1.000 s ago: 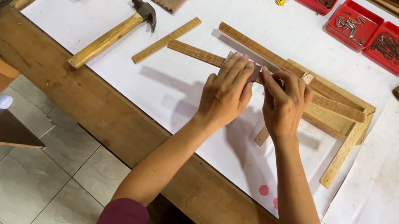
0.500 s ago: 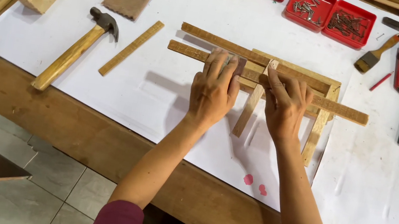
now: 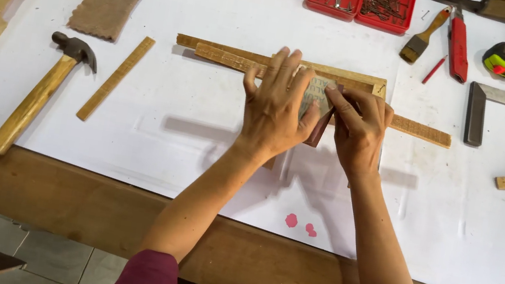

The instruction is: Assemble and sand a small wooden frame structure.

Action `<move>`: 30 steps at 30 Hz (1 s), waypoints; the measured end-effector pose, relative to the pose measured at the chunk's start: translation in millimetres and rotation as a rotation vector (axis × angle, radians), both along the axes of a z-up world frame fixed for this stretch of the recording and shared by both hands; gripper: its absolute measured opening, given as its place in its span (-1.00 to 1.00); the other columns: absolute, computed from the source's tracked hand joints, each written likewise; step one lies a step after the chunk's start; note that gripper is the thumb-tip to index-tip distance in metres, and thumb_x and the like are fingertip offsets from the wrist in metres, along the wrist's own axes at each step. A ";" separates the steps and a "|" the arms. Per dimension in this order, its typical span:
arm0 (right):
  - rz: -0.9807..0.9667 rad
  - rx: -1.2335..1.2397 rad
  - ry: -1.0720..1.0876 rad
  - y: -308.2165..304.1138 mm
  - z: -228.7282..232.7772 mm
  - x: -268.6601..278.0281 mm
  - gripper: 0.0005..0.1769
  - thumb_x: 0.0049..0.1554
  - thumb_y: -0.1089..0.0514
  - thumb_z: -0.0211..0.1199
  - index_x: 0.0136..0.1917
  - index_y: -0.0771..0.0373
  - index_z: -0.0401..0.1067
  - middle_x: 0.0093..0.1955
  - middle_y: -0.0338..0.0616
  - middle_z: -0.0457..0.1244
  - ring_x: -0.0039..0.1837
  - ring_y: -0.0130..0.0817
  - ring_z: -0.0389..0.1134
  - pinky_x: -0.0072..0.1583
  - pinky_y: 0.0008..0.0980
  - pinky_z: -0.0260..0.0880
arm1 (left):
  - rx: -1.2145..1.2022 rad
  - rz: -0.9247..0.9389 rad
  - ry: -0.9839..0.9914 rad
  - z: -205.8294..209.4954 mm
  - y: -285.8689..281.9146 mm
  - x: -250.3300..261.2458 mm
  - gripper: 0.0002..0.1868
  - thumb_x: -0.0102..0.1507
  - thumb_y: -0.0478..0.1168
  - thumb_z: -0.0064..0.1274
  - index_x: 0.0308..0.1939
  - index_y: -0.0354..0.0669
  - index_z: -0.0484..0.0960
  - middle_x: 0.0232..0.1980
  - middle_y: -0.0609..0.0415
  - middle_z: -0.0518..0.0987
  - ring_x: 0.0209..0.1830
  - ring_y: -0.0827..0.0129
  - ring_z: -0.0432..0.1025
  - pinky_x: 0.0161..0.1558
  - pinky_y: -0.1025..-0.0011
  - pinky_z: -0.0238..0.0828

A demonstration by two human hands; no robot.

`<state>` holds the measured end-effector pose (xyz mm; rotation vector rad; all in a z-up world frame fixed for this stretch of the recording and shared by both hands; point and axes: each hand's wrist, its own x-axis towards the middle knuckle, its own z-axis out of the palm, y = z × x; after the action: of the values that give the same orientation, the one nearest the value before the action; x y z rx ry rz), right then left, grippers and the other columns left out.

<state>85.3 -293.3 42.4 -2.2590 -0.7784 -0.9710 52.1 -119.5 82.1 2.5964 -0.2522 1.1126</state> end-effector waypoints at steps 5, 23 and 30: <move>-0.017 0.005 -0.019 -22.7 3.2 0.8 -0.62 0.18 0.33 0.44 0.23 0.04 0.58 0.16 -0.16 0.35 0.18 -0.26 0.33 0.27 -0.26 0.17 | -0.078 -0.175 0.283 -10.1 -5.7 18.9 -0.55 0.24 0.01 0.16 0.15 -0.05 0.51 -0.14 -0.04 0.49 -0.02 0.16 0.37 0.22 0.02 0.09; -0.190 -0.169 -0.032 -104.6 -28.4 -5.7 -0.67 0.28 0.20 0.33 0.30 -0.02 0.56 0.37 -0.29 0.37 0.48 -0.28 0.31 0.55 -0.16 0.07 | -0.108 -0.290 0.388 -48.3 -61.4 26.2 -0.60 0.27 -0.27 -0.06 0.19 0.02 0.31 -0.16 0.07 0.35 -0.07 0.26 0.27 0.10 0.07 0.01; -0.196 -0.174 -0.042 -109.8 -29.2 -8.6 -0.68 0.30 0.22 0.32 0.30 0.01 0.59 0.36 -0.27 0.39 0.51 -0.29 0.31 0.59 -0.18 0.02 | -0.064 -0.342 0.317 -48.4 -79.8 23.5 -0.72 0.36 -0.16 -0.03 0.16 -0.02 0.47 -0.08 0.06 0.32 0.01 0.24 0.22 0.14 0.05 -0.01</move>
<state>76.7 -403.2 13.2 -2.5104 -0.6918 -1.0798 75.6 -199.4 33.8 2.4995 -0.5500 0.5756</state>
